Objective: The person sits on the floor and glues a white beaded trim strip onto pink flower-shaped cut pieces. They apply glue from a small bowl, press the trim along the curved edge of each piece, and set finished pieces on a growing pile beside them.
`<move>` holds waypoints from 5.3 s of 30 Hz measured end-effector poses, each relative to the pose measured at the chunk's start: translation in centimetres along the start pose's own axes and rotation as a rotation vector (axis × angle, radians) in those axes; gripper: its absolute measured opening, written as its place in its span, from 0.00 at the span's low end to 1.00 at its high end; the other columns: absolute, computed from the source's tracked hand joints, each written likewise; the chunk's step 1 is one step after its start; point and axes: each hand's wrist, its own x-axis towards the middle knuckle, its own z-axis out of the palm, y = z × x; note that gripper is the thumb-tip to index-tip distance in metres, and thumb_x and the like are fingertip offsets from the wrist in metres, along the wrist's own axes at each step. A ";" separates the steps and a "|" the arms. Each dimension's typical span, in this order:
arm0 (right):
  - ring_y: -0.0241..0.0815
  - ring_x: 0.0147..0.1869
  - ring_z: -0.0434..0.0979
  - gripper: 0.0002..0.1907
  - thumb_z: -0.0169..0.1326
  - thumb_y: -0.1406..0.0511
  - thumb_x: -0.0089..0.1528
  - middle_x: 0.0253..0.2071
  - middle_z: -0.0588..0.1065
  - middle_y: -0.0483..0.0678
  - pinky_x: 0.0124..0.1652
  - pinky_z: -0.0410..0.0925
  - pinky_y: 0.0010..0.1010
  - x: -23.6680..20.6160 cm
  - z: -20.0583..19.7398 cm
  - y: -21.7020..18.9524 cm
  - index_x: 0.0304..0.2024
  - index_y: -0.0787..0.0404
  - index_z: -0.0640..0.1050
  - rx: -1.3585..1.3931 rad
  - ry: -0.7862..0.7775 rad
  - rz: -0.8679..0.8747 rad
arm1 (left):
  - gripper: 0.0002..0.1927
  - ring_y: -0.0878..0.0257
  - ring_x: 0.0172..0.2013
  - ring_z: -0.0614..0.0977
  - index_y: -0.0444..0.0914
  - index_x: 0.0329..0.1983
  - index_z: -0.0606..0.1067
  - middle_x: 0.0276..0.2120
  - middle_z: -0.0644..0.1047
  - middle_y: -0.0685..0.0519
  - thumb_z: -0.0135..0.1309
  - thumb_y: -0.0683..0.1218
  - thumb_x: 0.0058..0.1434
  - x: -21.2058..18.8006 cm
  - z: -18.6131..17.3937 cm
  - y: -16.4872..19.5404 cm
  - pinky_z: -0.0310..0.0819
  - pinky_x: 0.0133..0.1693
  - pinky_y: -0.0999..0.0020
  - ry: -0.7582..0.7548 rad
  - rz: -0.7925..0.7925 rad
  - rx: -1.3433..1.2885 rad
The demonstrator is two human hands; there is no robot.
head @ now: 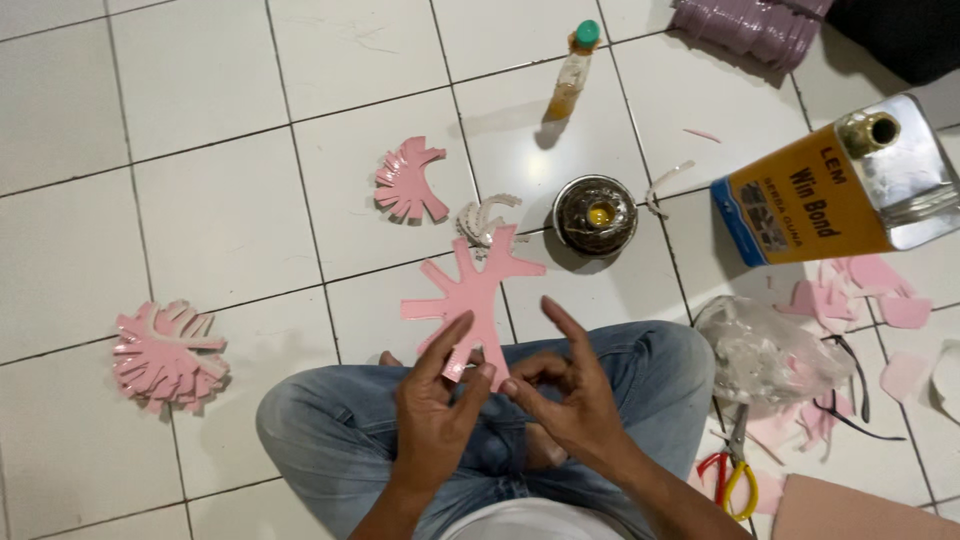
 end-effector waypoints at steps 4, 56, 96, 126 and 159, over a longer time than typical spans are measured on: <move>0.48 0.58 0.78 0.25 0.63 0.61 0.63 0.56 0.75 0.55 0.55 0.73 0.37 4.4 -5.8 1.1 0.63 0.57 0.76 -0.764 0.282 -0.296 | 0.30 0.69 0.40 0.79 0.32 0.69 0.70 0.42 0.79 0.48 0.58 0.34 0.62 1.0 -1.3 -1.6 0.76 0.42 0.75 0.092 -0.081 -0.021; 0.34 0.35 0.71 0.23 0.46 0.73 0.67 0.34 0.76 0.48 0.36 0.69 0.27 4.1 -1.8 -4.5 0.65 0.59 0.76 -0.159 -0.209 -0.218 | 0.37 0.71 0.38 0.82 0.40 0.73 0.65 0.40 0.80 0.52 0.59 0.37 0.60 0.6 -1.5 5.6 0.80 0.48 0.73 -0.148 -0.039 0.086; 0.40 0.32 0.73 0.30 0.49 0.78 0.56 0.29 0.74 0.49 0.33 0.67 0.33 1.2 -2.1 -5.4 0.61 0.60 0.78 -0.426 -0.264 -0.435 | 0.37 0.73 0.38 0.80 0.38 0.74 0.65 0.39 0.79 0.54 0.59 0.38 0.59 -0.8 -1.5 5.8 0.78 0.49 0.73 -0.190 -0.069 -0.008; 0.46 0.37 0.76 0.29 0.53 0.74 0.51 0.42 0.78 0.51 0.37 0.69 0.38 0.1 -2.0 -5.7 0.58 0.62 0.77 -0.673 -0.273 -0.645 | 0.39 0.71 0.40 0.84 0.42 0.74 0.63 0.52 0.79 0.46 0.58 0.37 0.59 -0.3 -2.1 5.6 0.80 0.45 0.74 -0.157 -0.163 0.068; 0.47 0.41 0.77 0.31 0.55 0.73 0.53 0.45 0.78 0.51 0.40 0.70 0.39 0.0 -1.4 -4.3 0.62 0.58 0.75 -0.730 -0.331 -0.702 | 0.37 0.67 0.45 0.84 0.39 0.72 0.63 0.61 0.74 0.46 0.58 0.36 0.58 1.0 -2.1 3.9 0.86 0.41 0.72 0.012 -0.012 0.166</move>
